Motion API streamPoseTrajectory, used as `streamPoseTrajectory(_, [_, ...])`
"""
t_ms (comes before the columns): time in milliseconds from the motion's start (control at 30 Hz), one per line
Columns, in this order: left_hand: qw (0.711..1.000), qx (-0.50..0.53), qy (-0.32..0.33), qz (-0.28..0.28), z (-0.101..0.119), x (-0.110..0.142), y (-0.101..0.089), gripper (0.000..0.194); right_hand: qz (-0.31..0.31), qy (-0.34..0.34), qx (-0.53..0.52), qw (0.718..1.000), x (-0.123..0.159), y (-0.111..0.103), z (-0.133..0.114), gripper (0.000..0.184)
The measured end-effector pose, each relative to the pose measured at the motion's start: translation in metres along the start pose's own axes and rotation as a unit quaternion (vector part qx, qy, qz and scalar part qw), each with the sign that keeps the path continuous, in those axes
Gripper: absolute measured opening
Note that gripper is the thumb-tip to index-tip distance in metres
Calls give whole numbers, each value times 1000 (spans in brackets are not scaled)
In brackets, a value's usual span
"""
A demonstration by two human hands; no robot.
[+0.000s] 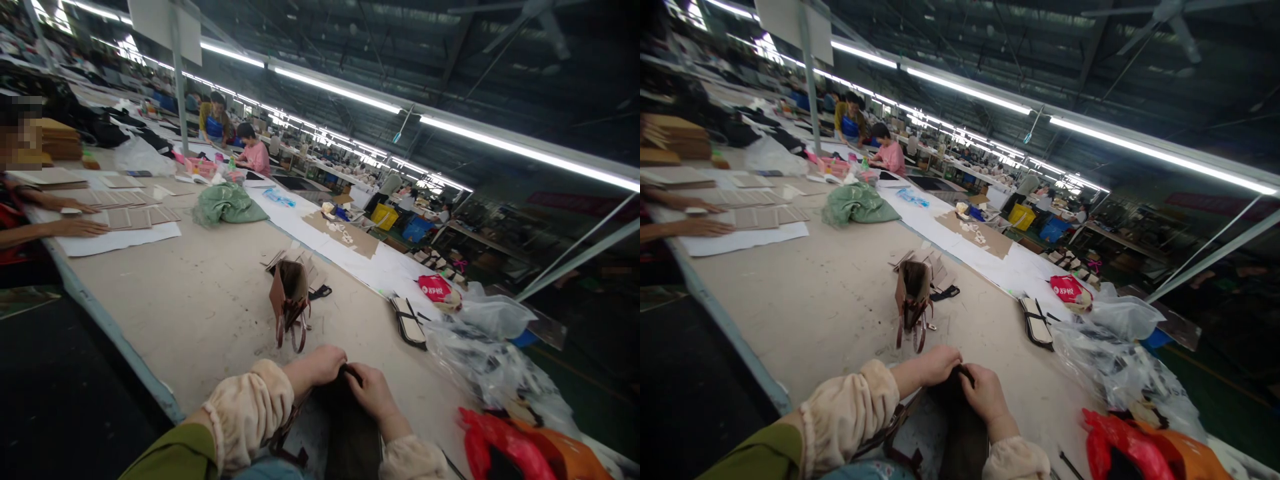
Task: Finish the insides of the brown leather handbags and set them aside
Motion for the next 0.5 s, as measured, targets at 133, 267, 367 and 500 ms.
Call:
streamPoseTrajectory(133, [999, 26, 10, 37, -1, 2, -6, 33, 2, 5, -1, 1000, -1, 0, 4, 31])
streamPoseTrajectory(267, [1000, -4, 19, 7, 3, 0, -8, 26, 5, 12, 17, 1000, -2, -1, 3, 37])
streamPoseTrajectory(367, [999, -21, 29, 9, 7, 0, -9, 25, 0, 9, 18, 1000, -3, -1, -1, 40])
streamPoseTrajectory(500, [999, -40, 19, 7, 10, -1, -9, 24, -6, 9, 18, 1000, -5, -1, 0, 40])
Point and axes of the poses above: each hand's wrist, its own x-axis away from the middle knuckle, its own y-axis out of the palm, z = x × y, the point moved 5 cm from there along -x, towards the middle knuckle, and after that the axes turned 5 degrees about y, right-handed, at the moved point
